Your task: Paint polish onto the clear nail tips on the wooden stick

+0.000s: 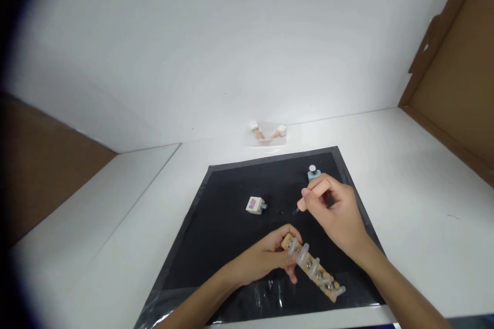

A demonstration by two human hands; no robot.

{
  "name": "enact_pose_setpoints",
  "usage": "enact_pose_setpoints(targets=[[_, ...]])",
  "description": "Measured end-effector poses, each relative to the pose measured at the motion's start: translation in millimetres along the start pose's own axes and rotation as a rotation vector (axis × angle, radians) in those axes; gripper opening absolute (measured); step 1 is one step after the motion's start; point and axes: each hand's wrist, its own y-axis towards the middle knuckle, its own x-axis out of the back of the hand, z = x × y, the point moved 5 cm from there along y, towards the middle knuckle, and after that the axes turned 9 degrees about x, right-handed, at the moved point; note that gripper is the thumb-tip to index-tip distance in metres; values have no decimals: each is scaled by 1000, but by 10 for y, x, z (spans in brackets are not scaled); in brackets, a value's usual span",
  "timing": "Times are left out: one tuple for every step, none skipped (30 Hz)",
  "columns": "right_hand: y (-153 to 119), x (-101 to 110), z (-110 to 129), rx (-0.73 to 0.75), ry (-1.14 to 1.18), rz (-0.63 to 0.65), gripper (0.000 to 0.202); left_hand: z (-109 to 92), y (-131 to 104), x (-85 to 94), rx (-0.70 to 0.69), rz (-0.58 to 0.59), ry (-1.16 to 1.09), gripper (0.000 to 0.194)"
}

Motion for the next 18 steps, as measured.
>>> enact_pose_setpoints(targets=[[3,0,5,-1,-3,9,27,0,9,-7,1,-17,12,47],[6,2,12,-2,-8,16,28,-1,17,-14,1,-32,22,47],[10,3,18,-5,-14,24,28,-5,24,-22,-3,-45,31,46],[15,5,24,-7,-19,31,28,-10,30,-30,-10,-57,42,46],[19,6,30,-6,-25,37,27,-15,34,-38,-18,-67,57,45],[22,7,33,-4,-29,41,27,-22,36,-45,-26,-76,74,43],[24,8,34,-1,-32,45,27,-29,36,-50,-36,-86,94,42],[25,8,33,4,-33,46,27,-37,32,-54,-45,-95,118,40],[24,8,30,10,-33,45,26,-45,26,-58,-55,-101,144,39],[23,8,24,15,-31,45,26,-54,18,-61,-67,-105,168,37],[20,8,18,19,-29,45,26,-63,7,-63,-81,-109,191,37],[18,7,12,21,-26,46,26,-73,-4,-63,-99,-117,216,37],[16,7,9,23,-24,48,26,-84,-14,-60,-119,-134,245,37],[16,7,8,21,-22,53,26,-95,-23,-51,-138,-162,274,38],[18,6,11,18,-22,62,25,-104,-27,-39,-154,-199,297,37],[23,7,19,17,-23,70,25,-114,-28,-24,-171,-244,314,35],[29,7,32,19,-23,79,25,-124,-24,-7,-189,-294,322,33],[36,8,46,21,-24,89,25,-135,-17,10,-209,-342,322,32]])
